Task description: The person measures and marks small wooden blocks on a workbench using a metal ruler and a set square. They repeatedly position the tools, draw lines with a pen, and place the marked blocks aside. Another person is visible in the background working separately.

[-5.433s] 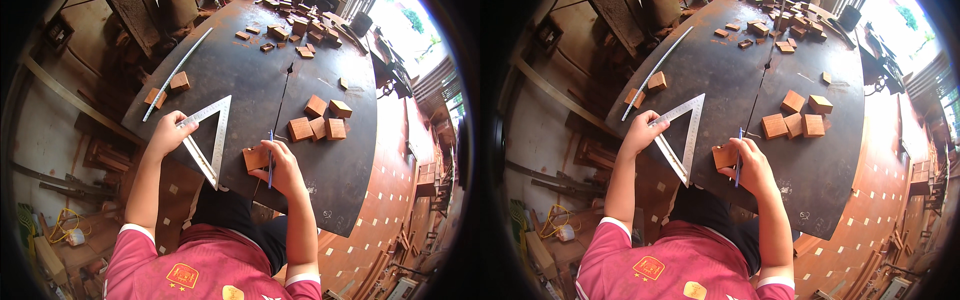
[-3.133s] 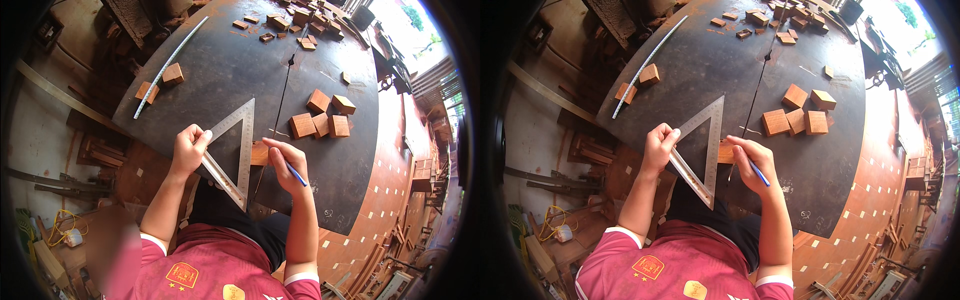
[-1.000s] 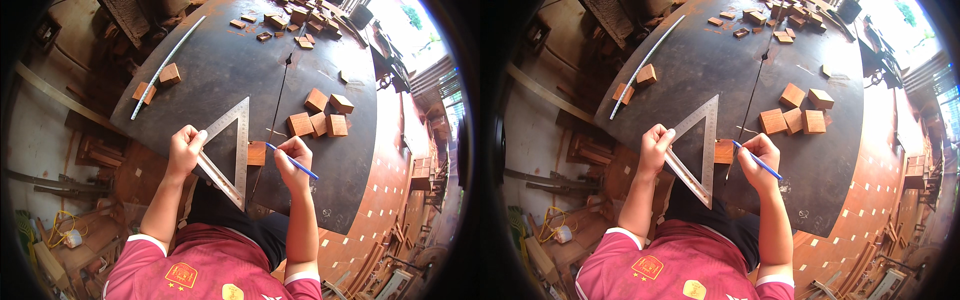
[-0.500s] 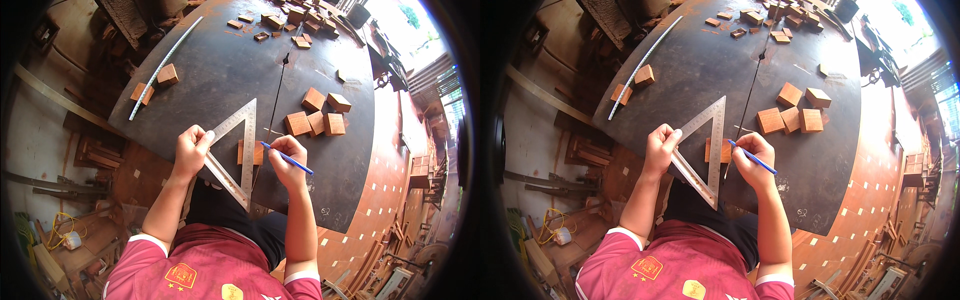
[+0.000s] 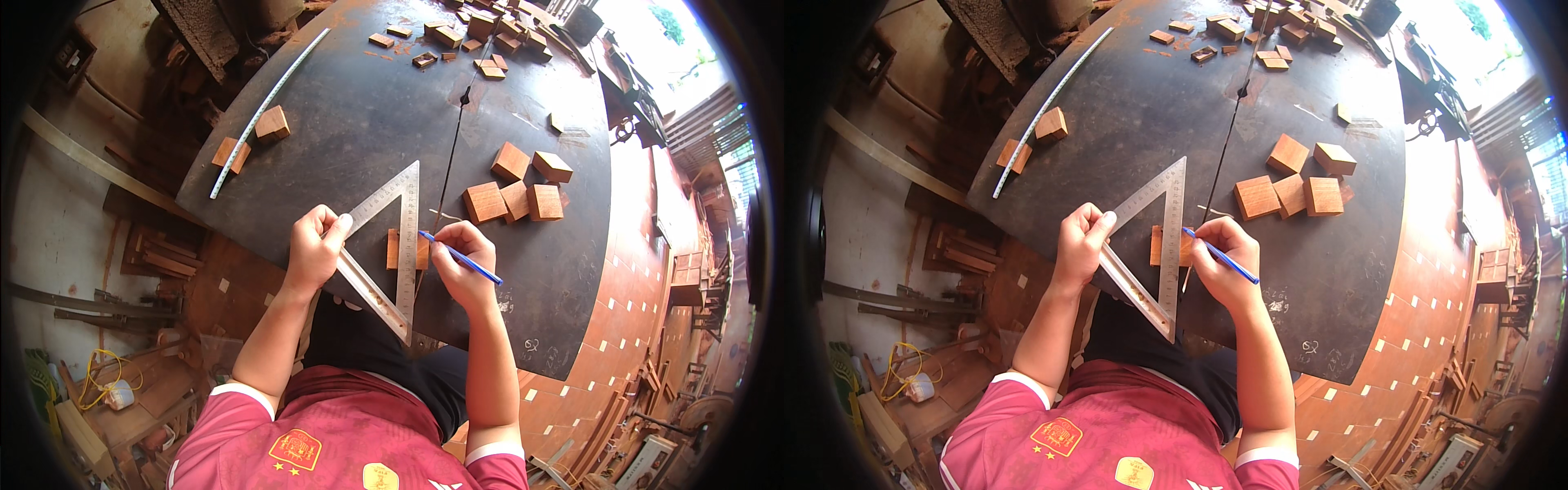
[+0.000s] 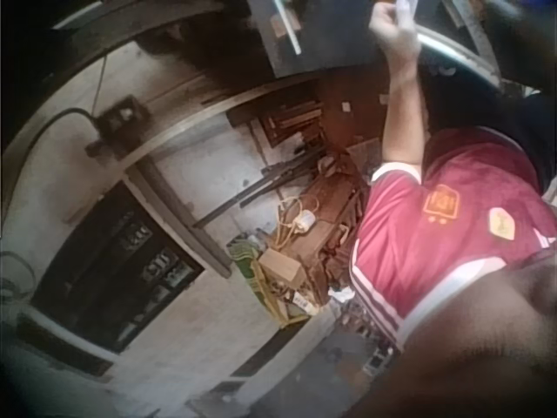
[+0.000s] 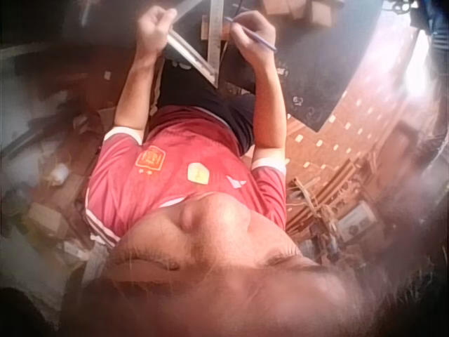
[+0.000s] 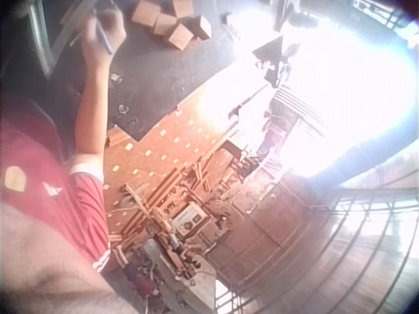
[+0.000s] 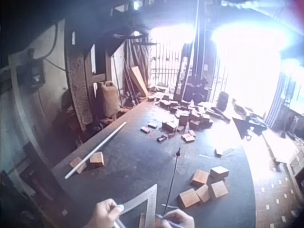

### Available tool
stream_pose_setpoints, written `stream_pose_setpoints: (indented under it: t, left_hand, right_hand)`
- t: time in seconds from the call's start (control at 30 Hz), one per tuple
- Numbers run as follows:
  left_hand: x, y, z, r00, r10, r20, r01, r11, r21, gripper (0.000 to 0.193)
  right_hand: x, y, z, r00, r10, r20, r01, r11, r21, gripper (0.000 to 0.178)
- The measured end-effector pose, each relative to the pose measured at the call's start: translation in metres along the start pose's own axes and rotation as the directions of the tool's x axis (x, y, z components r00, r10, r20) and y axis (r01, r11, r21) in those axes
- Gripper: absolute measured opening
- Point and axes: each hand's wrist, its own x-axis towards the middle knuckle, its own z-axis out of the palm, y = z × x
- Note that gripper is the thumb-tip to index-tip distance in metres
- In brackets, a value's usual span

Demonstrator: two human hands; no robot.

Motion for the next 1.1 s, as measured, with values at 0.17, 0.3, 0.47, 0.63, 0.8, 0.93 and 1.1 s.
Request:
stream_pose_setpoints:
  t: [0.17,0.3,0.47,0.63,0.8,0.93,1.1]
  left_hand:
    - [0.0,0.002,0.001,1.0,0.007,0.0,-0.007,1.0,0.012,0.029]
    - [0.001,0.0,0.0,1.0,0.008,0.004,-0.008,1.0,0.015,0.029]
    - [0.001,0.004,0.001,1.0,-0.01,0.028,0.01,1.0,0.029,0.029]
    - [0.0,0.002,-0.001,1.0,-0.009,0.011,0.008,0.997,0.074,0.028]
    - [0.0,0.003,0.001,1.0,-0.012,0.002,0.012,1.0,0.011,0.028]
    - [0.003,0.0,-0.009,0.996,-0.087,0.023,0.09,0.973,-0.212,0.027]
    - [0.005,0.006,-0.042,0.99,-0.109,-0.088,0.084,0.964,-0.254,0.024]
  right_hand:
    - [0.0,0.0,0.001,1.0,0.001,-0.01,-0.001,1.0,-0.02,0.004]
    - [0.0,0.0,0.001,1.0,-0.015,-0.018,0.014,0.998,-0.064,0.006]
    - [-0.002,-0.005,0.0,1.0,-0.029,0.002,0.029,0.996,-0.079,0.016]
    - [-0.005,-0.018,-0.018,0.948,0.166,0.273,-0.123,0.978,-0.168,0.013]
    - [-0.007,-0.016,-0.026,0.971,0.049,0.233,-0.08,0.989,0.123,0.015]
    - [-0.004,-0.014,-0.027,0.994,0.002,0.111,-0.021,0.984,0.178,0.013]
    - [-0.002,-0.01,-0.018,0.988,0.012,-0.152,0.009,0.991,0.137,0.017]
